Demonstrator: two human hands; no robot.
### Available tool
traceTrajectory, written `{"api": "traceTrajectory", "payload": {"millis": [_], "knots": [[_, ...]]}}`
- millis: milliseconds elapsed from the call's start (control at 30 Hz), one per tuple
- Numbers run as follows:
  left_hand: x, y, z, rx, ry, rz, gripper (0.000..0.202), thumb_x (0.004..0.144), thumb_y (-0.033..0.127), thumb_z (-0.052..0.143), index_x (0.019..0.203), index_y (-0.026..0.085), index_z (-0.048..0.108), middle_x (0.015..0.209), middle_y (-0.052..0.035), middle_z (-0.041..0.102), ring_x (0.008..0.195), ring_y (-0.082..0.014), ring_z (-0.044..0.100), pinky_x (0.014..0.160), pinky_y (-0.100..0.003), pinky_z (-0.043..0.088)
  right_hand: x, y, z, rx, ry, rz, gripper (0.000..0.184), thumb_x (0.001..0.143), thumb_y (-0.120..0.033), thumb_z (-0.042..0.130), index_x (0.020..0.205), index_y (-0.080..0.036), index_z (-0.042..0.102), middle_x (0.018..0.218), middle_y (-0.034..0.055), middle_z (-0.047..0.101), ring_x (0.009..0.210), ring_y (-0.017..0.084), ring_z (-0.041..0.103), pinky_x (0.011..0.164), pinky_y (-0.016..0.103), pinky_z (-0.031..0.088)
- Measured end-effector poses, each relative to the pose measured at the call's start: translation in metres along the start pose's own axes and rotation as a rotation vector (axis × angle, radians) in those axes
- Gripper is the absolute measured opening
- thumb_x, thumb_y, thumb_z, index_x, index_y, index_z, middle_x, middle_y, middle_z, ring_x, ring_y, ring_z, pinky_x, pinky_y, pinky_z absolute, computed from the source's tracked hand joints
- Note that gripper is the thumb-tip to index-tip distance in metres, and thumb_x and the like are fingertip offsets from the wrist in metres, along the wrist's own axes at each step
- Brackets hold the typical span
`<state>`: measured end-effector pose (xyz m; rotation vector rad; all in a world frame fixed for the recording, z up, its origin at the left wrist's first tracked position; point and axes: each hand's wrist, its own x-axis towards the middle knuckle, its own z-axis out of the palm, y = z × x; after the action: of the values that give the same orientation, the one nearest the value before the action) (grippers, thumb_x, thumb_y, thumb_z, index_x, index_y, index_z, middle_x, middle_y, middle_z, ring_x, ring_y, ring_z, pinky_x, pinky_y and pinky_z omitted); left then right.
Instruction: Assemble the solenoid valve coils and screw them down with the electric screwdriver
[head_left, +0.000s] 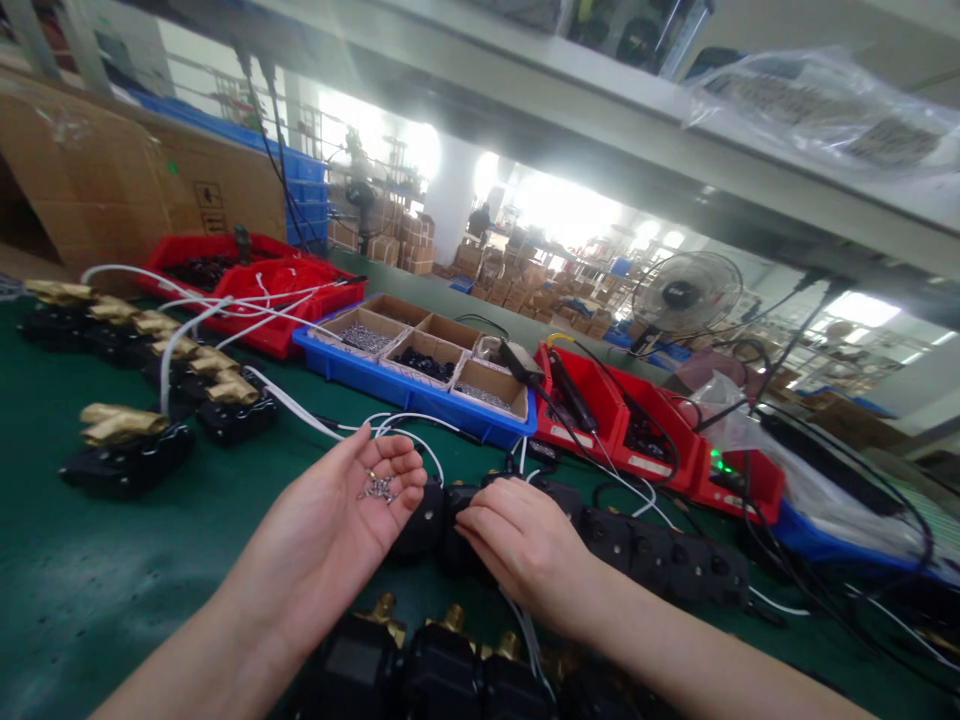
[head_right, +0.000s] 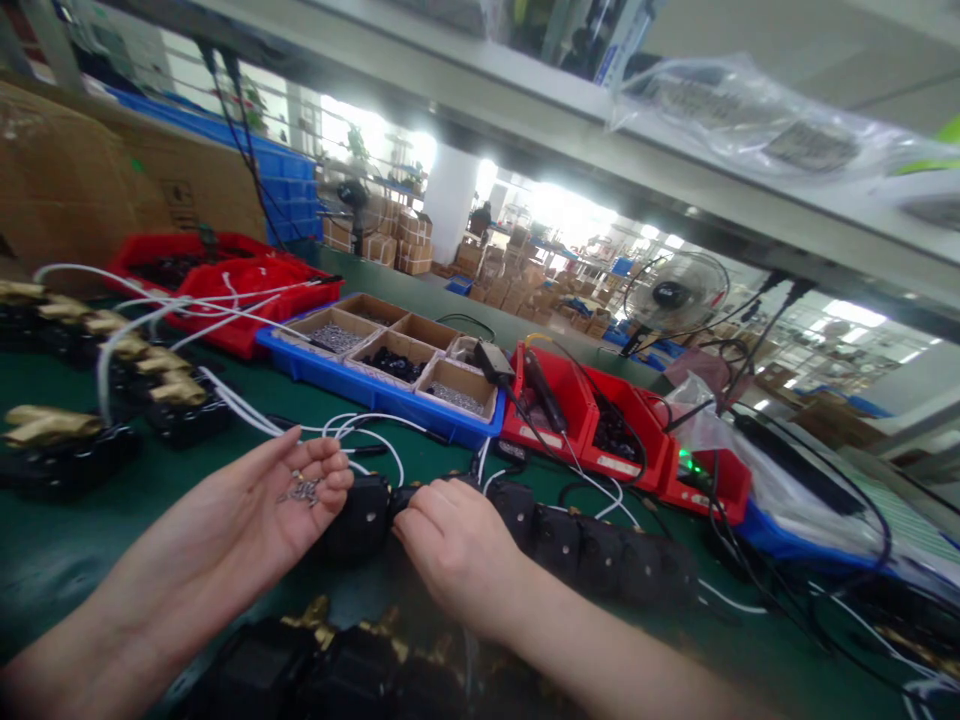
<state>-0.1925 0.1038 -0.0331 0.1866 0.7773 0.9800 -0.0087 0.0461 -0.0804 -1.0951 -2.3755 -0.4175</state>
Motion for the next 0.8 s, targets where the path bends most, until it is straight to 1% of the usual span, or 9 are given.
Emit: {"api": "traceTrajectory", "payload": {"millis": [167,267,333,433,533,600,667,733,800], "knots": [[-0.001,-0.002,0.0,0.037,-0.01,0.018,0.037,0.1,0.017,0.036,0.074,0.007,0.061,0.068,-0.0073,0.059,0.054,-0.0115,0.058,0.047,-0.019,0.054,-0.004,0.003,0.003,0.072,-0.02,0.097,0.019,0.101,-0.02,0.047,0.092,-0.014,0.063,0.083,0.0067,0.063,0.078,0.017,0.056,0.073,0.029,0.048],[0.0,-0.004,-0.001,0.044,-0.023,0.016,0.037,0.1,0.017,0.037,0.075,0.006,0.061,0.068,-0.0078,0.059,0.054,-0.0118,0.059,0.047,-0.019,0.054,-0.003,0.004,0.003,0.14,-0.061,0.184,0.014,0.099,-0.02,0.051,0.089,-0.016,0.06,0.082,0.0051,0.059,0.078,0.016,0.054,0.07,0.028,0.047],[0.001,-0.004,-0.003,0.043,-0.033,0.013,0.037,0.1,0.017,0.037,0.075,0.006,0.062,0.069,-0.0078,0.06,0.055,-0.012,0.06,0.048,-0.019,0.054,0.001,0.004,0.002,0.191,-0.093,0.283,0.008,0.093,-0.018,0.061,0.086,-0.017,0.058,0.083,0.0033,0.058,0.076,0.015,0.054,0.068,0.026,0.046],[0.002,-0.006,-0.005,0.05,-0.052,-0.009,0.038,0.1,0.018,0.037,0.074,0.006,0.062,0.068,-0.008,0.06,0.054,-0.0117,0.059,0.047,-0.019,0.054,0.008,0.005,0.002,0.291,-0.163,0.483,0.021,0.08,-0.012,0.075,0.081,-0.017,0.055,0.081,-0.0001,0.057,0.072,0.013,0.052,0.063,0.023,0.043],[0.003,-0.008,-0.006,0.065,-0.069,-0.042,0.039,0.1,0.018,0.036,0.073,0.006,0.062,0.067,-0.0084,0.06,0.053,-0.0118,0.059,0.046,-0.019,0.052,0.014,0.008,-0.001,0.385,-0.224,0.614,0.024,0.076,-0.012,0.079,0.077,-0.017,0.055,0.075,-0.0025,0.055,0.066,0.011,0.051,0.059,0.022,0.041],[0.004,-0.009,-0.006,0.073,-0.078,-0.06,0.04,0.1,0.018,0.036,0.072,0.005,0.062,0.066,-0.0085,0.059,0.053,-0.0117,0.058,0.046,-0.018,0.051,0.018,0.009,-0.008,0.408,-0.19,0.613,0.021,0.078,-0.012,0.077,0.075,-0.016,0.057,0.072,-0.0029,0.056,0.065,0.01,0.051,0.059,0.021,0.041],[0.004,-0.01,-0.005,0.087,-0.087,-0.075,0.041,0.1,0.018,0.036,0.072,0.005,0.062,0.066,-0.0086,0.059,0.052,-0.0113,0.058,0.046,-0.018,0.051,0.025,0.007,-0.02,0.378,-0.058,0.535,0.014,0.084,-0.012,0.07,0.077,-0.016,0.059,0.073,-0.0019,0.058,0.067,0.011,0.053,0.062,0.022,0.043],[0.003,-0.012,-0.006,0.1,-0.1,-0.089,0.041,0.101,0.018,0.036,0.072,0.005,0.063,0.067,-0.0092,0.061,0.054,-0.0121,0.06,0.049,-0.02,0.053,0.035,0.001,-0.031,0.319,0.1,0.393,0.008,0.09,-0.012,0.063,0.082,-0.015,0.061,0.078,0.0007,0.06,0.074,0.012,0.056,0.068,0.023,0.045],[0.002,-0.014,-0.007,0.096,-0.144,-0.106,0.042,0.101,0.018,0.035,0.073,0.006,0.064,0.069,-0.009,0.063,0.056,-0.0126,0.062,0.053,-0.022,0.056,0.046,-0.01,-0.039,0.272,0.151,0.218,0.005,0.092,-0.013,0.059,0.091,-0.013,0.064,0.085,0.0039,0.064,0.08,0.014,0.057,0.074,0.026,0.046]]}}
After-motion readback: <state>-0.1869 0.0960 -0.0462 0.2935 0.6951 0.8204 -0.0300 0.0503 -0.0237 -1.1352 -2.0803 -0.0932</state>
